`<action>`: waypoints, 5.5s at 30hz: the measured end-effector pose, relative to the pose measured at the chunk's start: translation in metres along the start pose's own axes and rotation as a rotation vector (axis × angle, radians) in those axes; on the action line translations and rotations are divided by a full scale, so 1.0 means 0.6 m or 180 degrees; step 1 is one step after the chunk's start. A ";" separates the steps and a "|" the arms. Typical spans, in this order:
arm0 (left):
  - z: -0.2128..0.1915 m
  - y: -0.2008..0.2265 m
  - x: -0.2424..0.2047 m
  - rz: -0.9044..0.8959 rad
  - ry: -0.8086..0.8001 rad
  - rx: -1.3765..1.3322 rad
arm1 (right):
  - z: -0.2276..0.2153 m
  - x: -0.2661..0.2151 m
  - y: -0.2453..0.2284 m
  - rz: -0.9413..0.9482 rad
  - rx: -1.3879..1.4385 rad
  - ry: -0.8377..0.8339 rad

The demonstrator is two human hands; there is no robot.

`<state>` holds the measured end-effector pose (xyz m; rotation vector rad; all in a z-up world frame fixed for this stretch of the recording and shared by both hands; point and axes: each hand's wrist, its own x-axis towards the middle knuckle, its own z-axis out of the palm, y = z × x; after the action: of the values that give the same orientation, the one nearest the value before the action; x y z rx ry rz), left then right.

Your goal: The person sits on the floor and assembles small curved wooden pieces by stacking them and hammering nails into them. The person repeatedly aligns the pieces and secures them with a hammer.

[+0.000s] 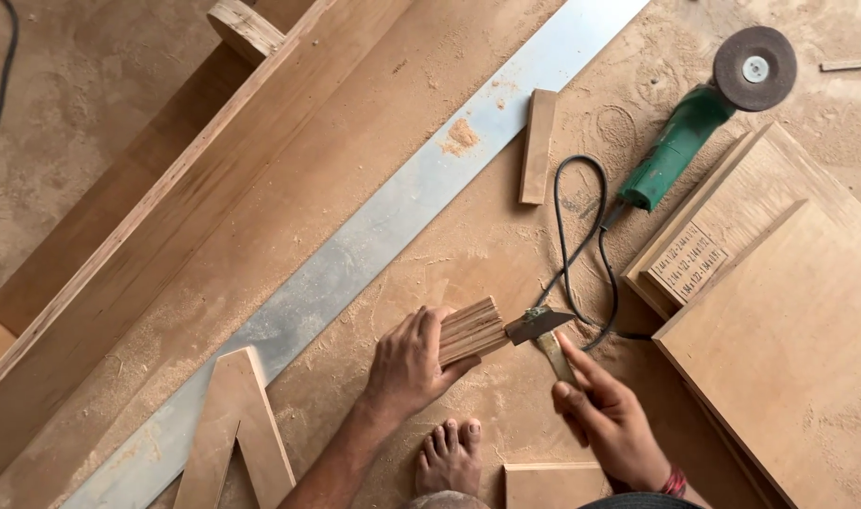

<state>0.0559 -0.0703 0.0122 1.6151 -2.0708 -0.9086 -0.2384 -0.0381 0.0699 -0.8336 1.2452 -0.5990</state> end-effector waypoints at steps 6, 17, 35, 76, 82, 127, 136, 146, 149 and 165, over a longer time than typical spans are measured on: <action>0.001 0.028 0.023 0.0135 -0.0011 0.0217 | 0.000 0.012 -0.041 0.0163 0.0028 0.0226; -0.013 0.018 0.020 0.0154 0.0012 0.0192 | 0.000 0.007 -0.031 -0.0520 0.0185 0.0918; -0.009 -0.021 0.226 -0.0071 -0.1482 0.0968 | -0.017 0.023 0.042 0.0674 -0.0041 0.1275; 0.186 -0.088 -0.064 -0.0565 0.1942 -0.0492 | 0.012 0.332 -0.018 -0.0779 -0.0923 0.0092; 0.176 -0.087 -0.066 -0.0519 0.1877 -0.0484 | -0.003 0.328 -0.012 -0.0764 -0.0957 0.0056; 0.109 -0.027 0.006 -0.0519 0.1450 -0.0512 | -0.004 0.187 -0.008 0.0819 -0.2006 0.0864; 0.122 -0.062 0.073 -0.0760 0.1437 0.0588 | -0.075 0.105 0.067 0.0793 -0.0388 0.0703; 0.089 -0.038 0.080 -0.0858 0.1539 0.0798 | -0.099 0.073 0.050 0.0909 -0.0678 0.0455; 0.107 -0.058 0.076 -0.0896 0.1512 0.0886 | -0.084 0.065 0.065 0.0533 -0.0322 0.0596; 0.100 -0.067 0.079 -0.0649 0.1593 0.0824 | -0.091 0.066 0.109 0.0349 0.0193 0.0807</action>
<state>0.0336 -0.1054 -0.0634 1.9682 -1.7432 -0.2481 -0.2848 -0.0432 -0.0116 -0.6480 1.4855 -0.6648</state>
